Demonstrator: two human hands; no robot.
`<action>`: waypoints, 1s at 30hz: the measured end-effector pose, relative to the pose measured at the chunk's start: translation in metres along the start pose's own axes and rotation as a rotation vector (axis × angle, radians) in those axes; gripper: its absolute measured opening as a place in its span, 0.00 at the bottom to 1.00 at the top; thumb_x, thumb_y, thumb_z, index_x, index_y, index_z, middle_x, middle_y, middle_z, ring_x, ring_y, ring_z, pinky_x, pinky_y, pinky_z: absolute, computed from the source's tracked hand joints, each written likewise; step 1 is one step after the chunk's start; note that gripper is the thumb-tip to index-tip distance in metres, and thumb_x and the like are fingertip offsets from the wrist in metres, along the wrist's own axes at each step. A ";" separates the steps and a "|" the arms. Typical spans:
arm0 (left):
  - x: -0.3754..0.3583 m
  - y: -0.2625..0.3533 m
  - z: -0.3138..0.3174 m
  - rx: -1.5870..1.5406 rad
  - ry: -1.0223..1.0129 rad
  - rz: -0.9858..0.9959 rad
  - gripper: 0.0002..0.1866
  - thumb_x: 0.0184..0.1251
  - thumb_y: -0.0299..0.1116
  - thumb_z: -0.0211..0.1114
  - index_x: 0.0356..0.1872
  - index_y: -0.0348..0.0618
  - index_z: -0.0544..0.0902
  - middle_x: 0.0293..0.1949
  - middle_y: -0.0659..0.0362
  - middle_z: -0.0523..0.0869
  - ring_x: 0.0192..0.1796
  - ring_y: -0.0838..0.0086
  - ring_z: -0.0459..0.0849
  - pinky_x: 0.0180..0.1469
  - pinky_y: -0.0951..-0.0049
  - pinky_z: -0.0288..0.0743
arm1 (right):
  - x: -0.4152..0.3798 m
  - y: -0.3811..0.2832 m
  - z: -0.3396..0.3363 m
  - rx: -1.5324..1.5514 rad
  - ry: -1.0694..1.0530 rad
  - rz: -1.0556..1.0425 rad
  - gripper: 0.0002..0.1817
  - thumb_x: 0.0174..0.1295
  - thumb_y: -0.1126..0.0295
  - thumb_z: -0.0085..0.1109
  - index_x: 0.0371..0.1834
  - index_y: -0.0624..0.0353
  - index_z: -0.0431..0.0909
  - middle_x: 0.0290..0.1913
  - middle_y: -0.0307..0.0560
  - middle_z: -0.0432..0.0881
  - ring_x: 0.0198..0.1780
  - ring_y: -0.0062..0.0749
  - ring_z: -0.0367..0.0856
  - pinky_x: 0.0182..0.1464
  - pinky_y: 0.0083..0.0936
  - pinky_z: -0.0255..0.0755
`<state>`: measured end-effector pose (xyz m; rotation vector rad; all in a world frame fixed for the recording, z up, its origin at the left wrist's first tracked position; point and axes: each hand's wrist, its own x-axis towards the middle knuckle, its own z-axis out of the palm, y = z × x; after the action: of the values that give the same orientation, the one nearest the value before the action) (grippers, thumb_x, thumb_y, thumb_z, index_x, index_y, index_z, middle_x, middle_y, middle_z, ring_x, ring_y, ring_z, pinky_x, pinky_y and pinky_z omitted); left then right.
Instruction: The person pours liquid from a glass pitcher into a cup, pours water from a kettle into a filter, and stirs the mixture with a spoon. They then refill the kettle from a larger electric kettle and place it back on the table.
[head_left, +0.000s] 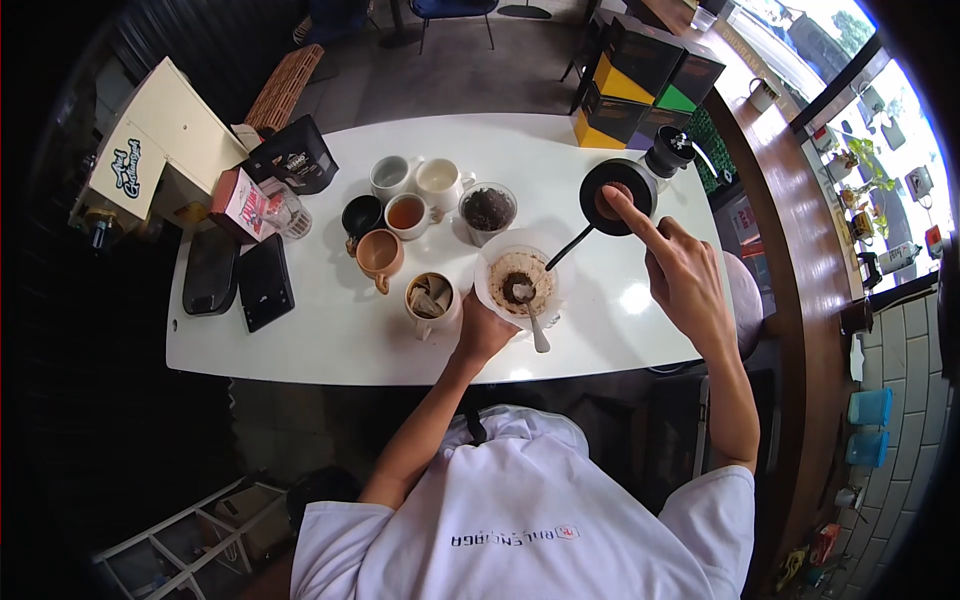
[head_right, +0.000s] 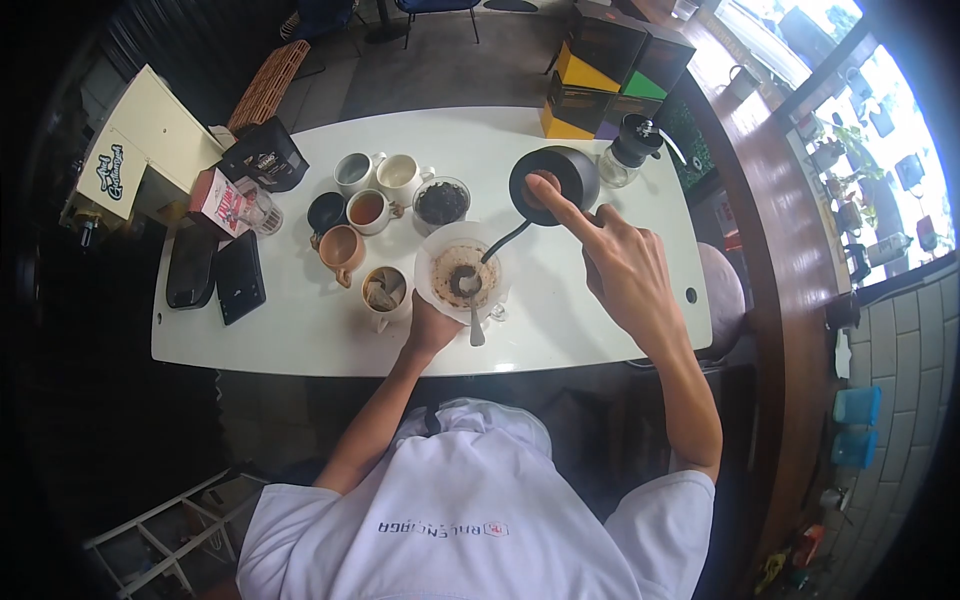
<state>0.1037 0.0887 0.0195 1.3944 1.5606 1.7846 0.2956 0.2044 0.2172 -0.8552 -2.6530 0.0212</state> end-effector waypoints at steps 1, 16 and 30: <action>0.001 0.001 0.000 0.012 -0.001 0.015 0.31 0.42 0.27 0.82 0.52 0.36 0.81 0.48 0.52 0.88 0.51 0.65 0.88 0.56 0.65 0.80 | 0.000 -0.001 -0.002 -0.029 -0.006 -0.003 0.50 0.55 0.88 0.56 0.76 0.19 0.60 0.25 0.46 0.75 0.22 0.33 0.73 0.29 0.36 0.72; 0.000 -0.002 -0.001 -0.046 -0.011 -0.012 0.32 0.42 0.27 0.82 0.53 0.35 0.80 0.48 0.51 0.88 0.52 0.63 0.88 0.57 0.64 0.79 | 0.007 -0.011 -0.039 -0.137 0.052 -0.035 0.51 0.52 0.88 0.58 0.74 0.17 0.63 0.27 0.45 0.77 0.21 0.32 0.75 0.27 0.34 0.75; 0.001 0.001 0.000 -0.034 -0.008 -0.039 0.32 0.41 0.26 0.83 0.53 0.36 0.80 0.49 0.53 0.88 0.52 0.65 0.87 0.58 0.65 0.80 | 0.017 -0.019 -0.059 -0.226 0.112 -0.091 0.49 0.52 0.89 0.57 0.73 0.22 0.66 0.28 0.44 0.76 0.22 0.32 0.73 0.26 0.34 0.75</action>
<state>0.1032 0.0889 0.0211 1.3446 1.5355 1.7731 0.2918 0.1933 0.2808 -0.7775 -2.6184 -0.3448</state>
